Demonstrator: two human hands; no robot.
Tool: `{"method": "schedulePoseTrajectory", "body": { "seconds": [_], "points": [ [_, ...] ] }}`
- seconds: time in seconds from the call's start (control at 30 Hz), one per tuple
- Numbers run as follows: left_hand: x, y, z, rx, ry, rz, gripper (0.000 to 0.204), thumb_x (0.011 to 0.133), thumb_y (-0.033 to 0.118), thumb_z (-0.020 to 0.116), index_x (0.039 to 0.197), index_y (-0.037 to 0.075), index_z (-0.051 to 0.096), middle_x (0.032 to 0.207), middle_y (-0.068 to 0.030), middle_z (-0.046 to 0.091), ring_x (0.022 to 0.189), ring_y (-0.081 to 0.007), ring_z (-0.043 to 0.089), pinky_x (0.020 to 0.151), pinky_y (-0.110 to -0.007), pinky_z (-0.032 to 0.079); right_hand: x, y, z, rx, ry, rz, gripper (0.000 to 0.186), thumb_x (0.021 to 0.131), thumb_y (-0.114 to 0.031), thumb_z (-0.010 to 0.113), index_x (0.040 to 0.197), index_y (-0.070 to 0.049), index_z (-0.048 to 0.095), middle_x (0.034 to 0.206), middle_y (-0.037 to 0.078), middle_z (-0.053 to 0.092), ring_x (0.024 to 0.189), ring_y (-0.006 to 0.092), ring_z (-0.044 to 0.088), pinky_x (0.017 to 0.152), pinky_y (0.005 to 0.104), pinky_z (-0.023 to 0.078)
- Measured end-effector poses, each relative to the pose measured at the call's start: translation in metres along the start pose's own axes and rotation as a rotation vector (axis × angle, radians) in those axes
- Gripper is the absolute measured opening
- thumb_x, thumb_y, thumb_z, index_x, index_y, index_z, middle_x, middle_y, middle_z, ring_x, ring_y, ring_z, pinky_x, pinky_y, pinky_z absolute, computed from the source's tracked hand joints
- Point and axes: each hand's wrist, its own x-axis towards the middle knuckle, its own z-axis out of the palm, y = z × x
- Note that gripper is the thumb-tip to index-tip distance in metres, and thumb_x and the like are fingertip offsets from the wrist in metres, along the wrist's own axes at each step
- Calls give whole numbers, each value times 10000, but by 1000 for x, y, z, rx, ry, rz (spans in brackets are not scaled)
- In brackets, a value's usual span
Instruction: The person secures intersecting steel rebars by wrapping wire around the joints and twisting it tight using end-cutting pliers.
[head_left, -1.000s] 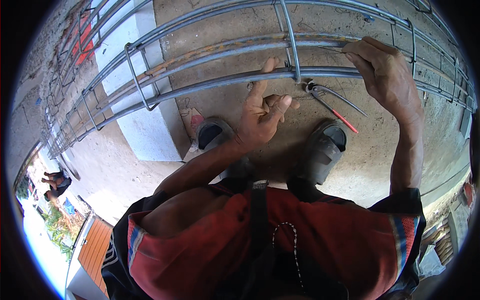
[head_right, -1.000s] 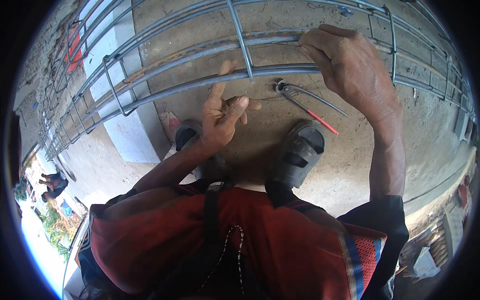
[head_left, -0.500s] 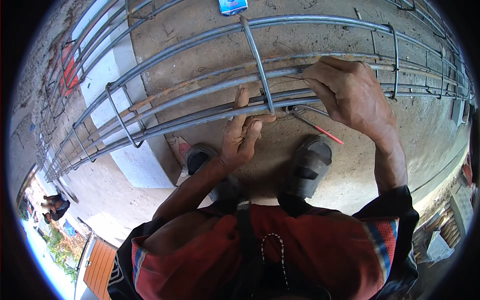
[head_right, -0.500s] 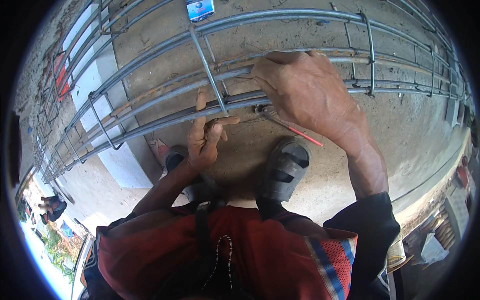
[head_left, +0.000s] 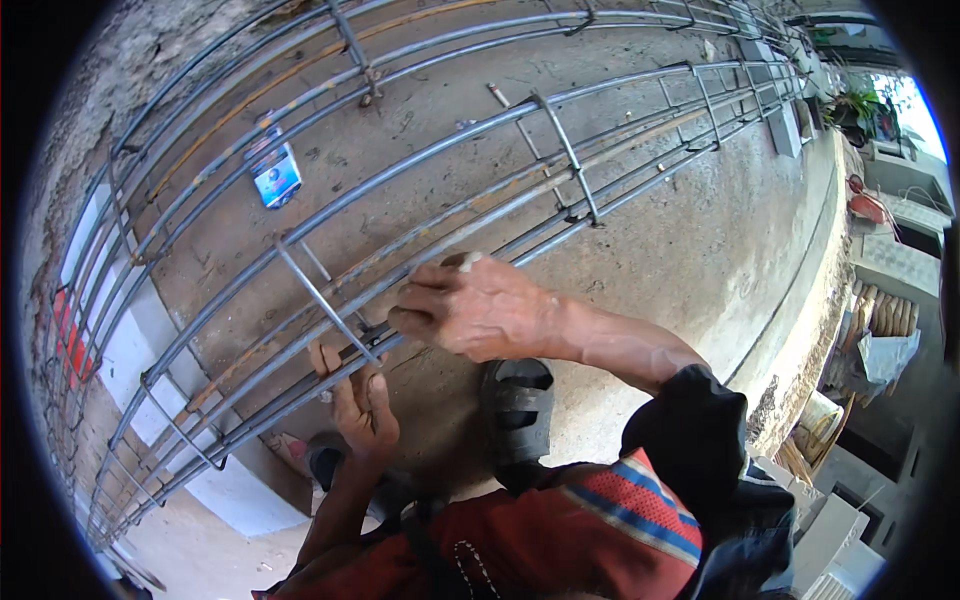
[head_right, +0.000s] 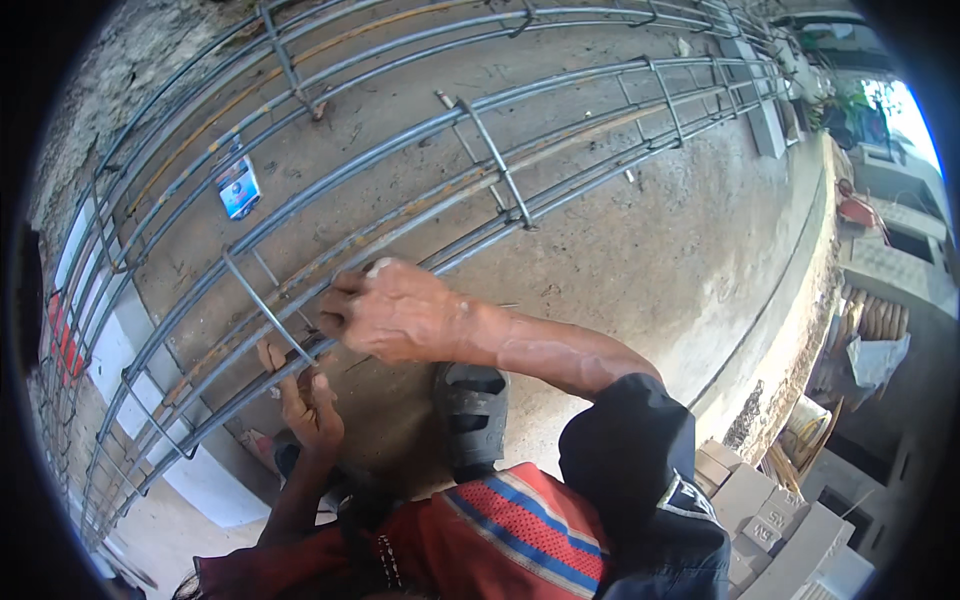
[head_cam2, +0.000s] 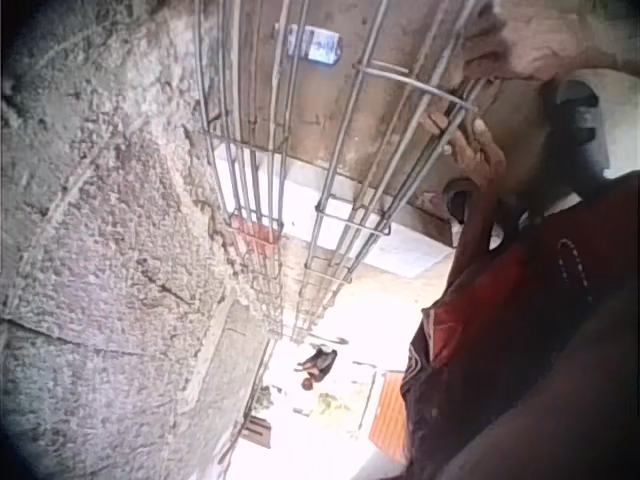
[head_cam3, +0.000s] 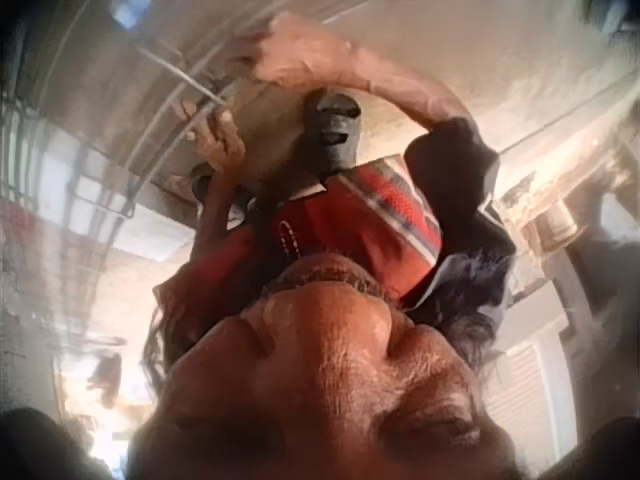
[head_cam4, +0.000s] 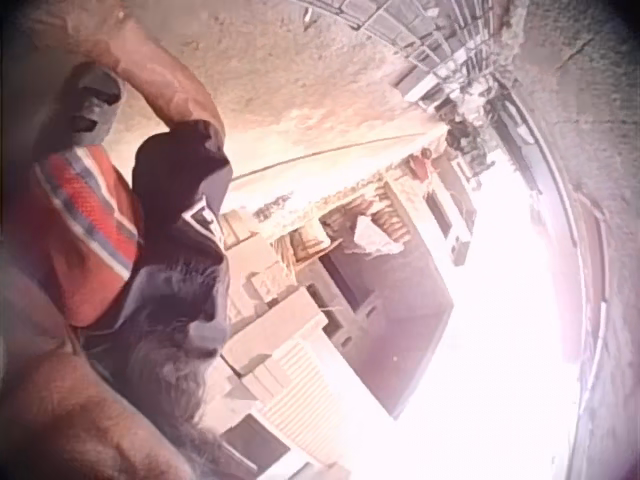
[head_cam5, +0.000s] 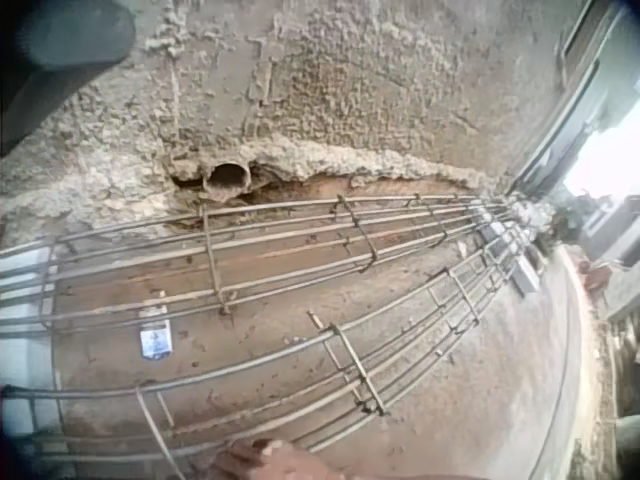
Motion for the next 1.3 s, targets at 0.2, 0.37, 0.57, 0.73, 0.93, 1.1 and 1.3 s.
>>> {"method": "schedulePoseTrajectory", "body": {
  "seconds": [0.2, 0.37, 0.57, 0.73, 0.93, 1.1, 1.3],
  "points": [
    [9, -3, -22, -18, -156, -204, 410, 897, 68, 461, 1262, -105, 393, 996, -199, 620, 838, -230, 615, 742, -319, 470, 11, -7, 3, 111, 10, -52, 208, 696, -146, 556, 880, -55, 587, 914, 31, 556, 941, 185, 556, 614, 298, 527],
    [20, -5, -17, 216, -42, 49, 226, 875, 55, 518, 1022, -93, 606, 884, -143, 646, 754, -236, 617, 692, -326, 480, 15, -30, -1, 18, -144, 50, 223, 699, -156, 574, 867, -11, 598, 867, 86, 569, 894, 243, 585, 622, 324, 540],
    [22, 17, -8, -240, 89, -290, 150, 830, 44, 614, 952, -43, 626, 885, -60, 628, 627, -106, 502, 538, -246, 384, 10, -39, 4, 61, -95, 206, 232, 713, -150, 564, 877, 8, 607, 861, 114, 576, 866, 265, 603, 659, 351, 543],
    [21, 21, -13, -584, 173, -506, 135, 797, 17, 654, 930, 21, 628, 923, -24, 610, 481, 16, 315, 388, -156, 182, 22, -41, 3, 186, 32, 269, 193, 709, -110, 567, 848, 20, 602, 849, 147, 589, 850, 307, 610, 693, 375, 530],
    [22, 30, -13, -623, 193, -586, 113, 828, 53, 631, 938, 39, 611, 656, 57, 432, 435, 11, 248, 367, -161, 195, 24, -23, -14, 315, -58, 314, 138, 717, -109, 577, 805, -11, 622, 811, 172, 598, 839, 328, 611, 725, 419, 504],
    [16, 75, -3, -409, 76, -637, 174, 887, 171, 583, 984, 33, 626, 616, 65, 446, 438, 6, 278, 372, -165, 212, 13, -21, -4, 228, 100, 169, 122, 743, -94, 537, 804, -35, 625, 822, 158, 601, 810, 326, 615, 733, 398, 497],
    [22, 46, -1, -209, 93, -259, 224, 880, 179, 603, 1016, 5, 641, 708, 24, 574, 565, -25, 414, 500, -194, 344, 16, -30, -12, 183, 51, 214, 135, 715, -85, 563, 814, -8, 611, 839, 170, 602, 806, 354, 608, 709, 408, 506]
  ]
}}
